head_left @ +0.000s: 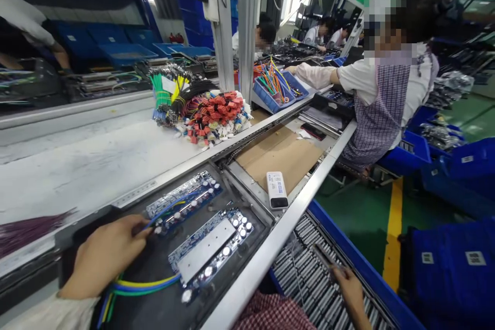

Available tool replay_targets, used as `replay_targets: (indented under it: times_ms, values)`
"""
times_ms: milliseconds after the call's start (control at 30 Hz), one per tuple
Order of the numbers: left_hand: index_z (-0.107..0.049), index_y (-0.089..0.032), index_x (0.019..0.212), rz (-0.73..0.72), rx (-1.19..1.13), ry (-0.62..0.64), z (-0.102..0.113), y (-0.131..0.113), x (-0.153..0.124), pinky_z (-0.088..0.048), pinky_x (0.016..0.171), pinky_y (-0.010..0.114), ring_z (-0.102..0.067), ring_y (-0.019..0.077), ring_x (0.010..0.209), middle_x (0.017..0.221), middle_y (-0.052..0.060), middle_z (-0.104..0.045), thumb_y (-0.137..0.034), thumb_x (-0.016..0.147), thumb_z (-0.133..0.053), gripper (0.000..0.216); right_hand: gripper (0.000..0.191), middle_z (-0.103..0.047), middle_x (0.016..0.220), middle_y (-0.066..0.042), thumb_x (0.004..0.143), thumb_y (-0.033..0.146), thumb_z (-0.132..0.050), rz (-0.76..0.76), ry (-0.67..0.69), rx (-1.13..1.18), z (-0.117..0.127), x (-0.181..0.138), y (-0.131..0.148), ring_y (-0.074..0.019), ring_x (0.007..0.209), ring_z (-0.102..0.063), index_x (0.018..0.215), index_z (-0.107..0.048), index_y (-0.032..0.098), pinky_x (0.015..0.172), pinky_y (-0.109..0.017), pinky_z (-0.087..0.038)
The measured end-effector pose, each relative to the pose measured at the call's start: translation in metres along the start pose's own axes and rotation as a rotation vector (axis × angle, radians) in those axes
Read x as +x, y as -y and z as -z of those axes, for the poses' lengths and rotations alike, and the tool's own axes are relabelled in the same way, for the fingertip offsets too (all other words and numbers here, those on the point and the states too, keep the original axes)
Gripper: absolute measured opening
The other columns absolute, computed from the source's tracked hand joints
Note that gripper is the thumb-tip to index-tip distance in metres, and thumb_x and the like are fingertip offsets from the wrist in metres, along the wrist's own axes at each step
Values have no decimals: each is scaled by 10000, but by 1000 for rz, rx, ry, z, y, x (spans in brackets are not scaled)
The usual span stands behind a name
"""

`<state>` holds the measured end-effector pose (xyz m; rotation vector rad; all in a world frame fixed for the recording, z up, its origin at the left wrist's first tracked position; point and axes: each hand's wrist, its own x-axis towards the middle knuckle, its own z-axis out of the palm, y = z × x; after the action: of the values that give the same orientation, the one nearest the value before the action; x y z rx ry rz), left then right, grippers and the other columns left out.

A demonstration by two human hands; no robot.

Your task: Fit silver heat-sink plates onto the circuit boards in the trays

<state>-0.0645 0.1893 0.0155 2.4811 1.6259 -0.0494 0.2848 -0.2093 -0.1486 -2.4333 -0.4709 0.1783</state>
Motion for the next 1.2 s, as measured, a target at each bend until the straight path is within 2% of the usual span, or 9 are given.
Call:
replay_targets:
  times_ms: [167,333,467,533,633,700,867,1067,1200]
  values:
    - [-667,-241,785,-34,-12,17,3,-1,-4,-440,641,353,-674,340,837,795,60,-723,-332,806,-456,230,344,-621,608,-23,562,493,-740,-91,-249,384,81,10,29,-268,560,-616,789,-622,263,511,-412,-514]
    - [-681,-176,970,-51,-19,48,3,-2,-9,-496,761,370,-670,282,918,948,85,-718,-271,894,-464,249,419,-588,780,-2,558,536,-664,100,-194,953,84,49,144,-192,709,-588,854,-562,257,667,-374,-530]
    - [-637,-155,1041,-34,-53,107,-3,-1,-13,-501,933,418,-623,198,1016,1074,65,-664,-336,929,-556,228,562,-460,727,48,529,648,-641,187,183,1369,37,56,258,-90,642,-466,908,-574,238,593,-219,-494]
    - [-627,-155,1068,-31,-85,131,-6,2,-14,-501,951,433,-613,196,1033,1093,65,-650,-349,928,-567,247,549,-398,680,66,533,540,-720,117,477,1525,12,48,308,-52,599,-405,934,-595,188,555,-136,-457]
    - [-625,-151,1083,-56,-141,157,-8,7,-14,-506,937,427,-615,190,1010,1054,59,-651,-297,944,-536,220,450,-419,663,55,610,413,-747,-93,983,1423,-14,33,368,-42,573,-397,952,-635,142,509,-107,-443]
    - [-647,-156,1060,-85,-178,165,-8,9,-15,-503,918,396,-618,190,995,1020,60,-654,-240,948,-496,206,394,-474,682,34,661,434,-731,-88,1170,1233,-24,28,398,-54,570,-424,938,-663,162,492,-136,-456]
    - [-711,-192,925,-74,-234,158,-3,11,-8,-498,785,368,-641,253,946,977,68,-667,-166,849,-481,243,330,-650,883,1,787,520,-682,417,1173,797,-46,32,442,-121,706,-592,1004,-690,272,610,-251,-531]
    - [-676,-207,739,-79,-281,210,0,15,3,-451,657,351,-651,247,789,853,34,-680,-146,749,-506,182,467,-623,1102,-94,847,238,-643,1473,1005,78,-82,29,470,-192,1022,-581,1300,-560,163,887,-339,-505]
    - [-635,-218,835,-98,-332,170,-6,20,-3,-431,636,336,-647,229,789,817,14,-670,-98,743,-489,210,375,-623,1031,-117,835,150,-580,1745,996,-76,-103,22,479,-195,988,-568,1199,-590,64,876,-334,-509]
